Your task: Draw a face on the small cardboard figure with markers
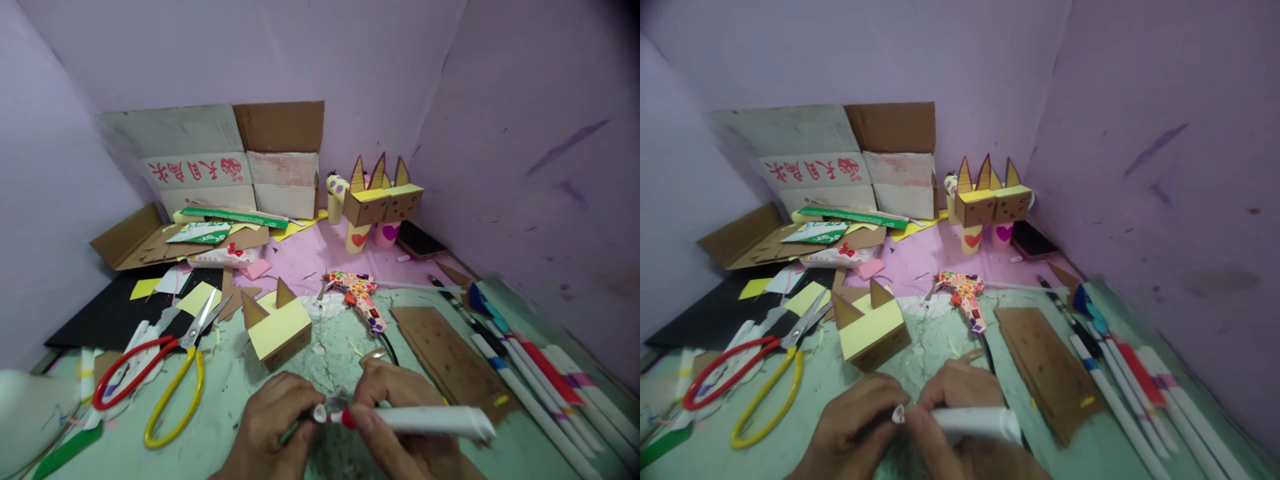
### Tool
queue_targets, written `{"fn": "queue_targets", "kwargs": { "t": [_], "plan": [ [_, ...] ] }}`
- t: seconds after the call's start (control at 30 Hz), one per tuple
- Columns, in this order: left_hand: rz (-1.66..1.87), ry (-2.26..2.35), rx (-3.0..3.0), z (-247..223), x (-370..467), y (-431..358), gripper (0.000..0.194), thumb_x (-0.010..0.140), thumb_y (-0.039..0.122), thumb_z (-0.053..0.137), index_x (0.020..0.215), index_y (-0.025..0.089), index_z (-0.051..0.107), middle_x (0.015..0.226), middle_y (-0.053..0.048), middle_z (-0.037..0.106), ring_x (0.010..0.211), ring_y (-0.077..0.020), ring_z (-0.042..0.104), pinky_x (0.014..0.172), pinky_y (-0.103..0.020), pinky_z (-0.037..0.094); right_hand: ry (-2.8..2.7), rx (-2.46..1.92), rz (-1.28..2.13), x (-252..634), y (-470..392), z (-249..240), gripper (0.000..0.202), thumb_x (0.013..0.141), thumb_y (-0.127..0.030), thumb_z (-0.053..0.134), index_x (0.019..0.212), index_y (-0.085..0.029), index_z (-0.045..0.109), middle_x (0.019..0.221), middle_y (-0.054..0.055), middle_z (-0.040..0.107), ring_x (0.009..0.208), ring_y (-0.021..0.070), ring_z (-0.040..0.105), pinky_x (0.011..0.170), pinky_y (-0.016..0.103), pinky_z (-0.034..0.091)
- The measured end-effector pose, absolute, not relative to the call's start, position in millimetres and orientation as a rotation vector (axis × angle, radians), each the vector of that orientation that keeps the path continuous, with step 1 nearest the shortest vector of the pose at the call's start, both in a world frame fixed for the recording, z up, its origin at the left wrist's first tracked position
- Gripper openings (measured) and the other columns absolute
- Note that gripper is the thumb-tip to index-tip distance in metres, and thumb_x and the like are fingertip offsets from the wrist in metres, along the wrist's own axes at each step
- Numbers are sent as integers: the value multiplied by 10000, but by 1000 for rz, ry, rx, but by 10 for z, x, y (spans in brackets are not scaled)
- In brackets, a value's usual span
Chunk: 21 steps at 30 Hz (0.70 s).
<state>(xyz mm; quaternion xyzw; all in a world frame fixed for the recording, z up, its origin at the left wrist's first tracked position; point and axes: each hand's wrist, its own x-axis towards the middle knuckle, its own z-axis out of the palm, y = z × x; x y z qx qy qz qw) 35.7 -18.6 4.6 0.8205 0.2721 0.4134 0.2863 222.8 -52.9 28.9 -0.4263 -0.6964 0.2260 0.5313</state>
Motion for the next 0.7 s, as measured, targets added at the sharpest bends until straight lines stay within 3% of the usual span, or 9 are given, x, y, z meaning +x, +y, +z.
{"fn": "queue_targets", "kwargs": {
  "t": [0.33, 0.5, 0.7],
  "plan": [
    [1117, 753, 2123, 27, 359, -237, 200, 848, 108, 508, 960, 197, 647, 776, -33, 613, 715, -124, 611, 607, -206, 463, -1746, -1047, 464, 2179, -473, 271, 206, 895, -227, 531, 696, -187, 562, 552, -31, 533, 479, 88, 494, 469, 212, 344],
    [1113, 778, 2094, 13, 335, -261, 217, 875, 154, 506, 1015, 202, 664, 787, -41, 613, 707, -130, 609, 601, -216, 461, -1630, -1151, 681, 2134, -447, 234, 261, 886, -332, 553, 675, -179, 566, 500, -35, 519, 438, 88, 443, 423, 202, 322],
    [1043, 865, 2041, 171, 333, -256, 166, 887, 182, 535, 926, 204, 695, 683, -7, 661, 590, -110, 611, 541, -185, 449, -1486, -1175, 880, 2142, -457, 198, 233, 822, -366, 659, 685, -179, 645, 569, 4, 607, 526, 125, 520, 497, 233, 378]
  ]
}}
